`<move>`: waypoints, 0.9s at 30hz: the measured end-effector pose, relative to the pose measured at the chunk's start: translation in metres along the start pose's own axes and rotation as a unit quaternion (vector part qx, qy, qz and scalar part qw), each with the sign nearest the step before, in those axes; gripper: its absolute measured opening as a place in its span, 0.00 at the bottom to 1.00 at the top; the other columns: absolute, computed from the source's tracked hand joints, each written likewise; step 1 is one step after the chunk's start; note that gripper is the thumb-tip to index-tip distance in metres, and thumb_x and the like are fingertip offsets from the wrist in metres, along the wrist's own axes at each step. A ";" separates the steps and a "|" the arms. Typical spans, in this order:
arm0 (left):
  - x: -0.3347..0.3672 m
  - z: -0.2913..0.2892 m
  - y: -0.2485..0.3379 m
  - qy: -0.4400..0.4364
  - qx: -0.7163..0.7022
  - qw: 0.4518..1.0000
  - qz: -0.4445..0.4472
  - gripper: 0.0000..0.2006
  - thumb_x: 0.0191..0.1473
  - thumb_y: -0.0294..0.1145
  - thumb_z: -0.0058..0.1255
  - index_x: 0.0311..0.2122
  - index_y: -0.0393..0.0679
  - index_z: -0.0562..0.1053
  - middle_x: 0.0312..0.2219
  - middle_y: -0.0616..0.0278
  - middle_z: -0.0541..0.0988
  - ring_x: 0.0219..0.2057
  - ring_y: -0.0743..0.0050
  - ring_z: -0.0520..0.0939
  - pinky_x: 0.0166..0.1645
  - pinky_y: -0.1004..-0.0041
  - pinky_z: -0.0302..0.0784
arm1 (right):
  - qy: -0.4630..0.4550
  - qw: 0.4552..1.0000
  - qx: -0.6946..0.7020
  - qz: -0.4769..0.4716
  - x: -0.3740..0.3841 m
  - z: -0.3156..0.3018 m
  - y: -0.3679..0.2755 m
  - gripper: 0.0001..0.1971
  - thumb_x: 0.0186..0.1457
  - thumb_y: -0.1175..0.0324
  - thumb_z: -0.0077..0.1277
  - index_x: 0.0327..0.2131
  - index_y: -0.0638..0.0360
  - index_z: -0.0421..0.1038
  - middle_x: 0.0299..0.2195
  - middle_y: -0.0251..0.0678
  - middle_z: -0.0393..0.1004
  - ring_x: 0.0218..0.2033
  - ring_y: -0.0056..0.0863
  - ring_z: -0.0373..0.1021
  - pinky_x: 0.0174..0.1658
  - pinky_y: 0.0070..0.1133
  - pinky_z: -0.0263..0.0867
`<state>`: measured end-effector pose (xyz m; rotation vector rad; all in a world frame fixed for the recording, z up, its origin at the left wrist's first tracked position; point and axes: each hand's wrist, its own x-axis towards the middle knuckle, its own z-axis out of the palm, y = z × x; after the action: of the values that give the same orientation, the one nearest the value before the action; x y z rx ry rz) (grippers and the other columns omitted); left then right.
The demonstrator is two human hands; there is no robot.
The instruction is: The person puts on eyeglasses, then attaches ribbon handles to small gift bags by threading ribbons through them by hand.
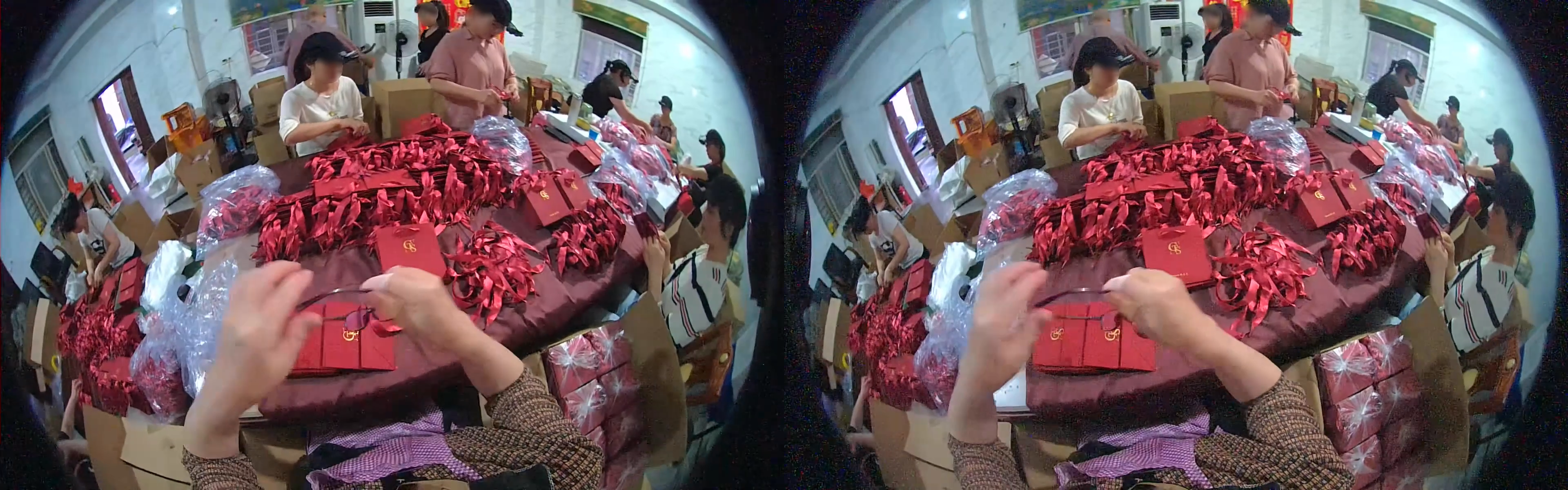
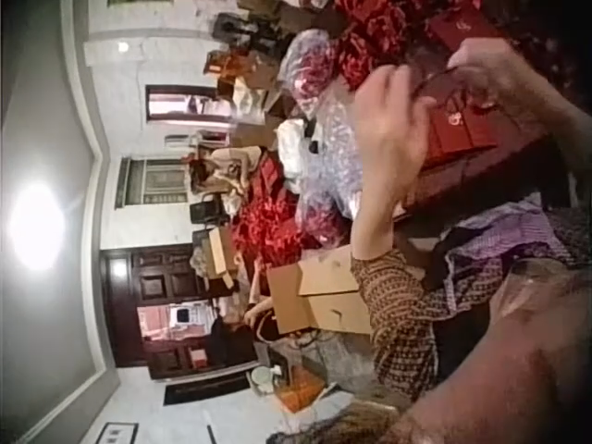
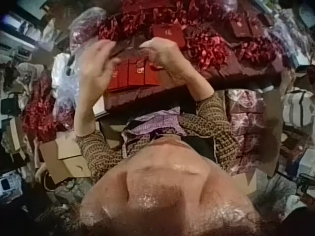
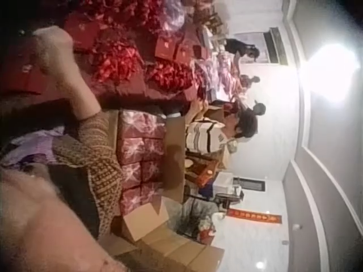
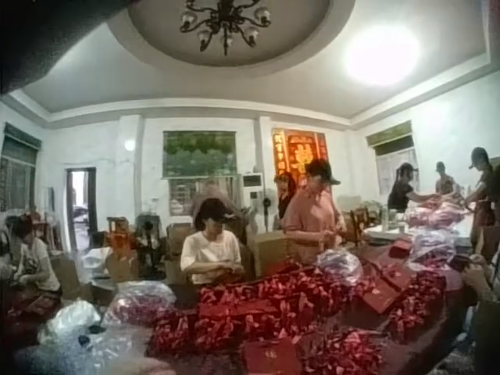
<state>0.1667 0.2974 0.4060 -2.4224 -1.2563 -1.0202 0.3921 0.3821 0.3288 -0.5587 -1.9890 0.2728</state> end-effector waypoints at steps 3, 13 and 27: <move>-0.004 -0.022 -0.012 0.036 -0.037 0.996 -0.075 0.17 0.51 0.23 0.52 0.48 0.34 0.72 0.46 0.47 0.74 0.48 0.47 0.74 0.54 0.60 0.68 | 0.048 0.991 0.083 0.090 -0.004 -0.031 -0.006 0.08 0.55 0.72 0.57 0.38 0.64 0.75 0.28 0.36 0.75 0.27 0.24 0.73 0.30 0.20 0.68; -0.012 0.001 -0.010 -0.053 -0.177 0.979 -0.089 0.39 0.47 0.47 0.64 0.58 0.34 0.63 0.51 0.53 0.72 0.42 0.67 0.78 0.46 0.69 0.75 | 0.202 0.963 0.174 0.043 -0.002 -0.060 -0.039 0.16 0.57 0.61 0.57 0.31 0.67 0.72 0.27 0.38 0.74 0.25 0.20 0.69 0.30 0.17 0.64; 0.004 -0.015 0.029 0.061 -0.406 0.898 -0.154 0.12 0.63 0.34 0.47 0.41 0.35 0.72 0.41 0.53 0.78 0.35 0.76 0.78 0.39 0.77 0.76 | 0.230 0.927 0.293 -0.036 0.008 -0.067 -0.059 0.14 0.56 0.64 0.58 0.31 0.69 0.75 0.27 0.43 0.76 0.25 0.26 0.72 0.28 0.19 0.67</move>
<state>0.1834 0.2752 0.4231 -2.6648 -1.3829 -2.1094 0.4328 0.3316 0.3913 -0.1386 -1.3725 0.6057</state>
